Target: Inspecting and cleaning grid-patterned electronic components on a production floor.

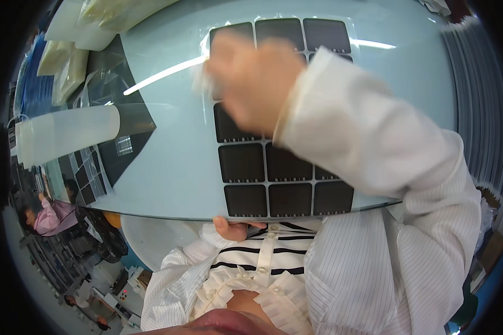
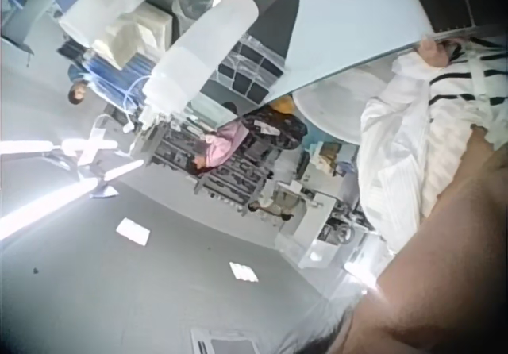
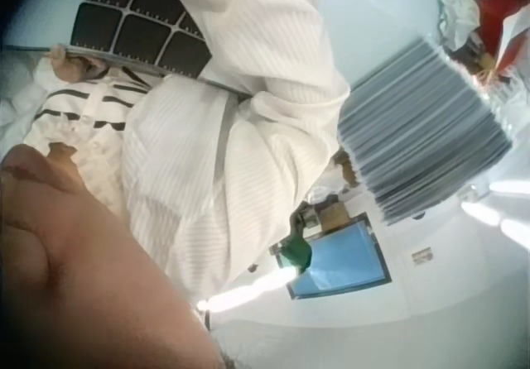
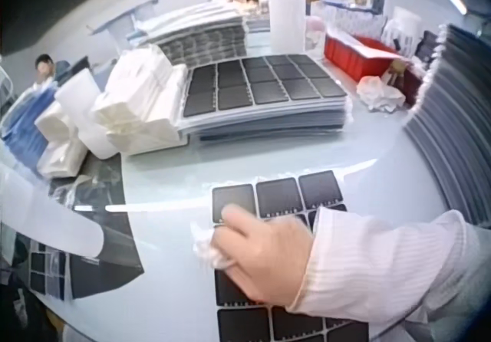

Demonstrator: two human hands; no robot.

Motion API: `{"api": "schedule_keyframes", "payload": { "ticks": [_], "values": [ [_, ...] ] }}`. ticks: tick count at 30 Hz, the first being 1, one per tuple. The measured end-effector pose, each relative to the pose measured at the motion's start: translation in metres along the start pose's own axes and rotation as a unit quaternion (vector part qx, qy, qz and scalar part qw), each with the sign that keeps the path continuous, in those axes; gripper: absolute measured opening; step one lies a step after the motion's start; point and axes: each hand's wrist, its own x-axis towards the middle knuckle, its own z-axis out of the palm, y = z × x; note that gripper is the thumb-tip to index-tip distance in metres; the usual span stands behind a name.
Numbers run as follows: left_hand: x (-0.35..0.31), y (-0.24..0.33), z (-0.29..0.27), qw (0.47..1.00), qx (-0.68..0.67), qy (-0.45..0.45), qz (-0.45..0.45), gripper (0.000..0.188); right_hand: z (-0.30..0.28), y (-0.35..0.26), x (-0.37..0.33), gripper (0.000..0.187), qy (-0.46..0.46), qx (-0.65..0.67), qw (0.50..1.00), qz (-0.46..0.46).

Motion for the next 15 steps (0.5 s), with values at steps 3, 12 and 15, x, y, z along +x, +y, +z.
{"api": "schedule_keyframes", "payload": {
  "ticks": [3,12,15],
  "values": [
    [0.001,0.004,-0.005,1.000,0.005,0.005,0.004,0.091,-0.009,-0.016,-0.003,0.020,-0.046,0.077,0.996,0.011],
    [0.005,-0.009,-0.021,1.000,0.018,0.019,0.004,0.091,-0.003,-0.007,0.015,0.022,-0.047,0.041,0.997,0.037],
    [0.000,-0.015,-0.018,1.000,0.014,0.012,0.002,0.091,-0.007,0.019,0.029,0.018,-0.004,0.002,0.999,0.039]
  ]
}}
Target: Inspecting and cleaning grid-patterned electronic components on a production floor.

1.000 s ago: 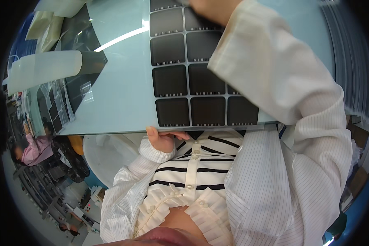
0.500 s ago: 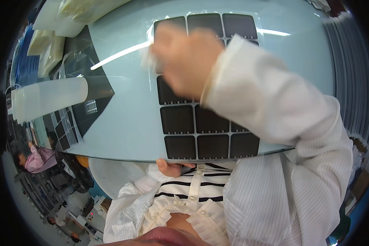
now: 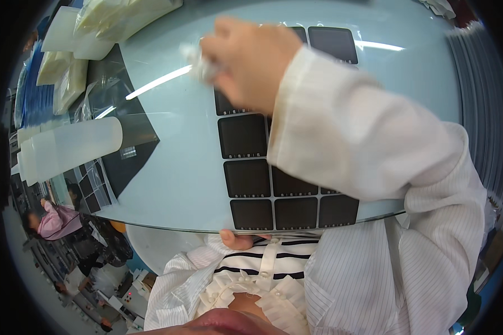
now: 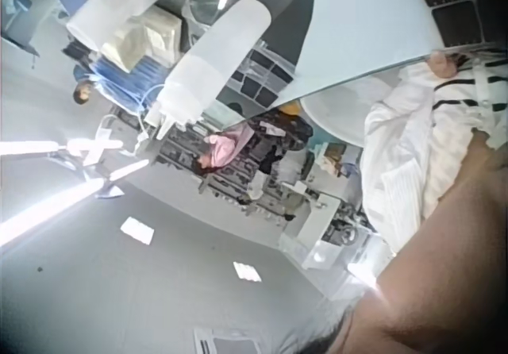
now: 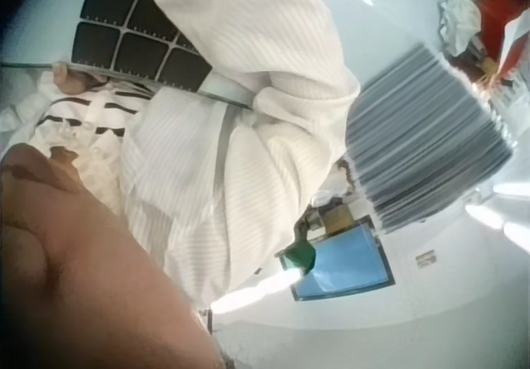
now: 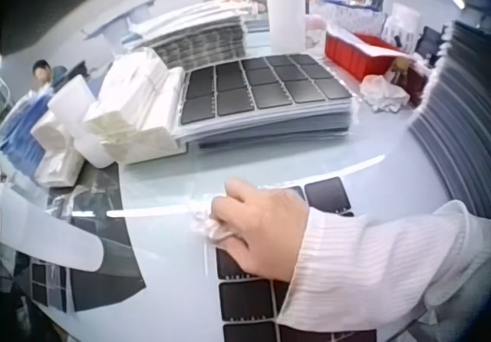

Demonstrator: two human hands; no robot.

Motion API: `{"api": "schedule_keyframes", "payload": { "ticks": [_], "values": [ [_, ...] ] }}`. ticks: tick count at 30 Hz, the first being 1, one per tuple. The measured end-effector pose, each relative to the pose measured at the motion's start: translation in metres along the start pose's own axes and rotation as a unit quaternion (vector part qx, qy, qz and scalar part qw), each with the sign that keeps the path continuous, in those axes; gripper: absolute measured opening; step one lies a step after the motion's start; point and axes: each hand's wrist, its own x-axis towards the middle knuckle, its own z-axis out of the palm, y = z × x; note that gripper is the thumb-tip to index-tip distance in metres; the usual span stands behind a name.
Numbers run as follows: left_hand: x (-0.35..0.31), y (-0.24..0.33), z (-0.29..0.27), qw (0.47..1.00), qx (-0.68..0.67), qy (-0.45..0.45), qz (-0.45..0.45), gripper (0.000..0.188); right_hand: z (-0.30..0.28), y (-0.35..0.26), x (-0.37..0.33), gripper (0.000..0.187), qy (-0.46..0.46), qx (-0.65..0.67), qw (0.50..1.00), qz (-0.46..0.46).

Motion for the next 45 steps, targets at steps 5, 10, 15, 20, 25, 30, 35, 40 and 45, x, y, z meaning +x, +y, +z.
{"api": "schedule_keyframes", "payload": {
  "ticks": [5,10,15,20,25,30,35,40,45],
  "values": [
    [-0.006,-0.008,-0.003,1.000,0.003,-0.005,0.001,0.091,0.003,0.010,0.012,0.017,0.043,-0.030,0.998,0.025],
    [-0.009,-0.012,0.002,1.000,-0.005,-0.004,0.002,0.090,-0.005,-0.047,-0.054,0.018,-0.064,0.003,0.996,-0.066],
    [-0.012,-0.015,0.010,1.000,-0.019,-0.019,0.001,0.090,-0.044,0.060,-0.046,0.010,0.128,-0.081,0.988,0.042],
    [-0.003,0.021,0.026,0.998,-0.052,0.029,0.008,0.092,-0.042,-0.012,-0.063,0.012,-0.021,-0.054,0.996,0.072],
    [0.005,0.007,0.025,0.991,-0.120,0.018,0.064,0.095,-0.030,-0.025,-0.087,0.022,-0.001,-0.018,0.999,-0.030],
    [0.006,0.018,0.021,0.995,-0.072,0.039,-0.051,0.099,-0.061,0.070,-0.073,0.009,0.163,-0.107,0.979,0.063],
    [0.000,0.008,0.025,0.981,-0.075,0.161,-0.079,0.103,-0.048,-0.036,-0.099,0.022,-0.084,-0.071,0.992,0.054],
    [0.012,0.009,0.019,0.983,-0.011,0.178,-0.028,0.099,-0.049,0.051,-0.095,0.016,0.148,-0.126,0.976,0.098],
    [0.022,0.014,0.021,0.981,0.012,0.190,0.019,0.094,-0.102,0.147,-0.125,0.020,0.209,-0.255,0.926,0.185]
  ]
}}
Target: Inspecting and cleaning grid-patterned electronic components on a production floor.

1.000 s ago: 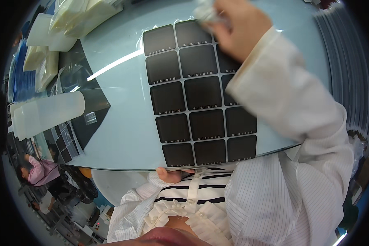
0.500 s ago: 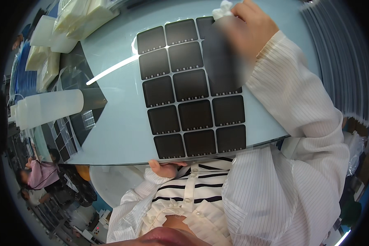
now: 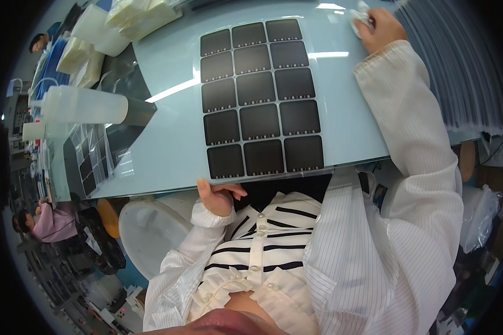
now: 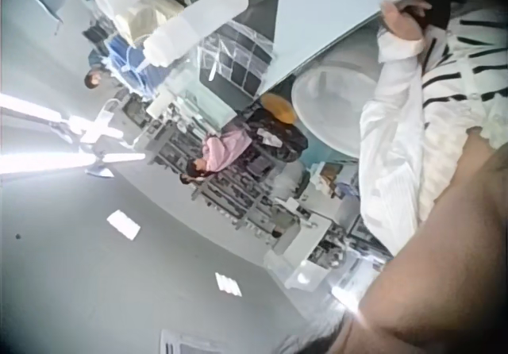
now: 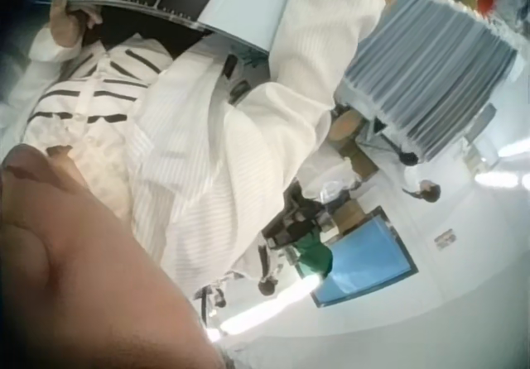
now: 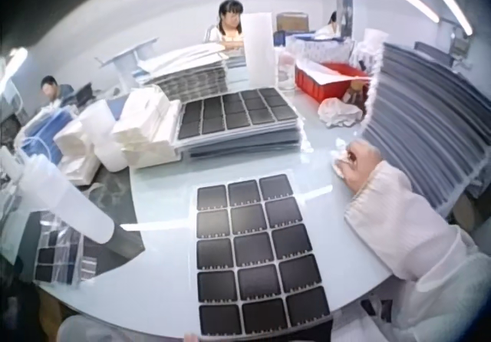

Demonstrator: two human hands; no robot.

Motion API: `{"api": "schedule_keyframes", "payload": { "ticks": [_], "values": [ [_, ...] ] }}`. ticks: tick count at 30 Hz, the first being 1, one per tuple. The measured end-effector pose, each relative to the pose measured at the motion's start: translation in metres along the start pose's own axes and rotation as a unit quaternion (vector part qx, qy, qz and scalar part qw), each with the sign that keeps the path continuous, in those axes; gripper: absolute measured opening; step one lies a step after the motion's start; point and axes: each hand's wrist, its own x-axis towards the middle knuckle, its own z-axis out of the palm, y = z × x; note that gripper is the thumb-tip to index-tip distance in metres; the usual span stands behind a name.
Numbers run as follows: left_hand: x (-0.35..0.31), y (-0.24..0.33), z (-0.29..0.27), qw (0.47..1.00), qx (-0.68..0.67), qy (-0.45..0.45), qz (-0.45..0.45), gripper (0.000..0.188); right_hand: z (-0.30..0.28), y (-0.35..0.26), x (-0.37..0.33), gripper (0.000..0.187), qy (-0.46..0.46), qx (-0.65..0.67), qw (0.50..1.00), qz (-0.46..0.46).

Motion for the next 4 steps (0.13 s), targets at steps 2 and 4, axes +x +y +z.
{"api": "schedule_keyframes", "payload": {
  "ticks": [2,4],
  "values": [
    [0.000,-0.004,-0.001,1.000,-0.012,0.022,-0.009,0.093,-0.002,-0.005,-0.003,0.023,0.004,-0.029,0.998,0.047],
    [0.003,-0.006,-0.007,1.000,-0.004,0.008,0.013,0.094,-0.023,-0.016,-0.015,0.035,-0.082,-0.035,0.983,0.161]
  ]
}}
